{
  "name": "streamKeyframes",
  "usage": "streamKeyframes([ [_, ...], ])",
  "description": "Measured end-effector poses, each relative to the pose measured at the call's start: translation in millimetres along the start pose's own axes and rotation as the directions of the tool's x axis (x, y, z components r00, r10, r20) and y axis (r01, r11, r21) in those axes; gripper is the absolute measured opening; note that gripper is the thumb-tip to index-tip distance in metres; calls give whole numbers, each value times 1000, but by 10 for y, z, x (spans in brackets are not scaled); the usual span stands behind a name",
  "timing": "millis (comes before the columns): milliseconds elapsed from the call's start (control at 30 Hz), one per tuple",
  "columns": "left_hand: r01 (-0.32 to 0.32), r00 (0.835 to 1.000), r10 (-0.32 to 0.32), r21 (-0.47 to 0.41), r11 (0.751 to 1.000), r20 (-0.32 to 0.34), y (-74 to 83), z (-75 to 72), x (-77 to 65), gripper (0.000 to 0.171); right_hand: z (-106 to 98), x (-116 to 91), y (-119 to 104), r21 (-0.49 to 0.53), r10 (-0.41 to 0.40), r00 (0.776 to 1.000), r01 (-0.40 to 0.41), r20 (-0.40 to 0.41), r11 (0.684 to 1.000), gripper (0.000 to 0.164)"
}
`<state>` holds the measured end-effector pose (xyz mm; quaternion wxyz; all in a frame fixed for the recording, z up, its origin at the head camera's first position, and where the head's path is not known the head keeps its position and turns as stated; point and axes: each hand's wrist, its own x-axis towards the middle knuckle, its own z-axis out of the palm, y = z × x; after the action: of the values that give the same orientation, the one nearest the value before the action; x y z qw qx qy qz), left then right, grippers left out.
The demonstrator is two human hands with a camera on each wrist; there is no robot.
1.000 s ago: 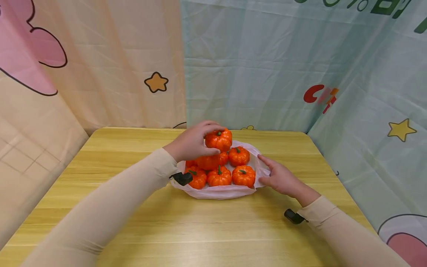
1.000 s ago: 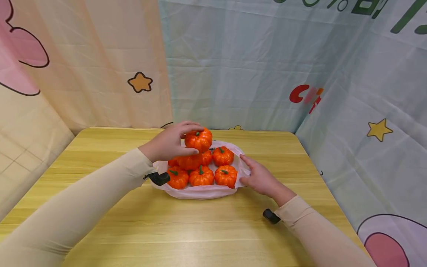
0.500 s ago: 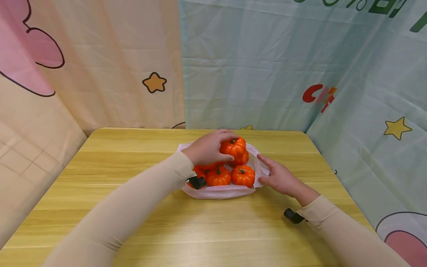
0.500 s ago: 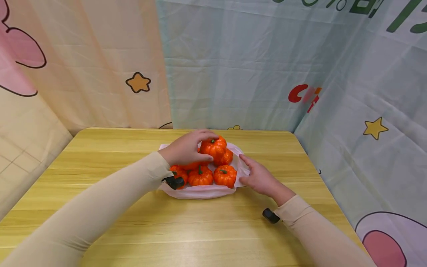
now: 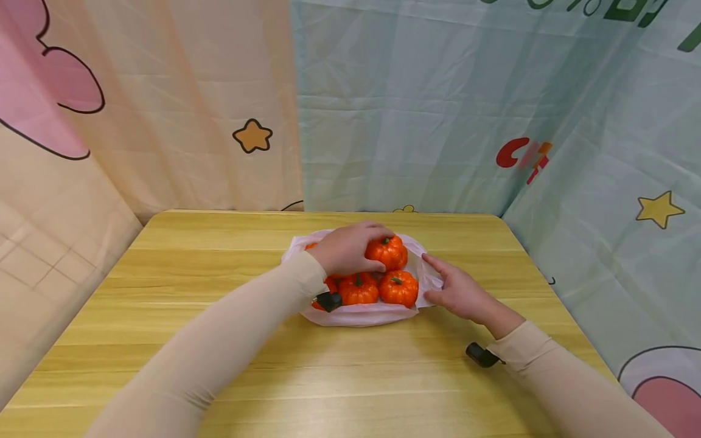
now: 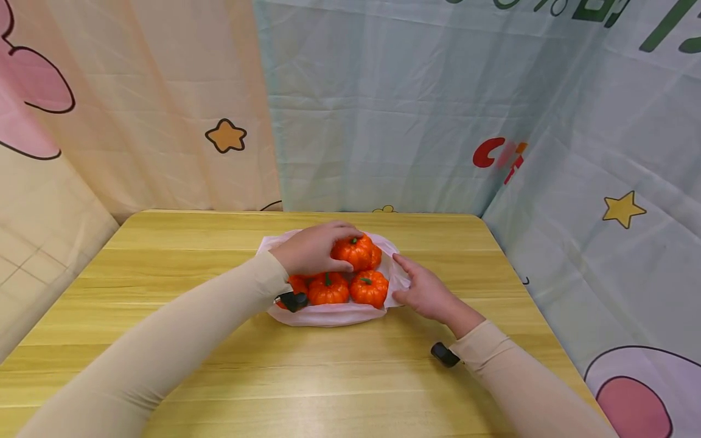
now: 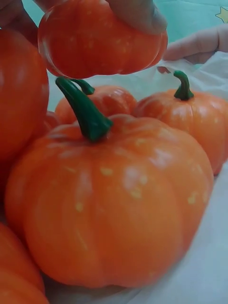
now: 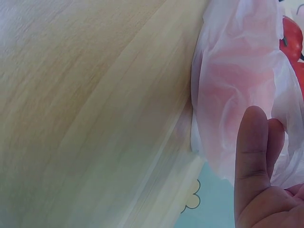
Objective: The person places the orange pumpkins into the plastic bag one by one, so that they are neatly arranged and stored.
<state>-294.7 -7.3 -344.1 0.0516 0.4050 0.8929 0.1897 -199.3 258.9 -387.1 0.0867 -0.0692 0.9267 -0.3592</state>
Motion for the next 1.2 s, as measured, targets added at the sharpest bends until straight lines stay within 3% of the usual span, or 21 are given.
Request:
streamKeyframes([
  [500,4,999,-10,119,993,45,-4,143,40,69,-7,-1,25,-13,12,1000,-12,5,1000,87],
  [1200,51,998,-55,72,996,41,-19,144,25,67,1,-5,7,34,30,999,-31,23,999,90],
])
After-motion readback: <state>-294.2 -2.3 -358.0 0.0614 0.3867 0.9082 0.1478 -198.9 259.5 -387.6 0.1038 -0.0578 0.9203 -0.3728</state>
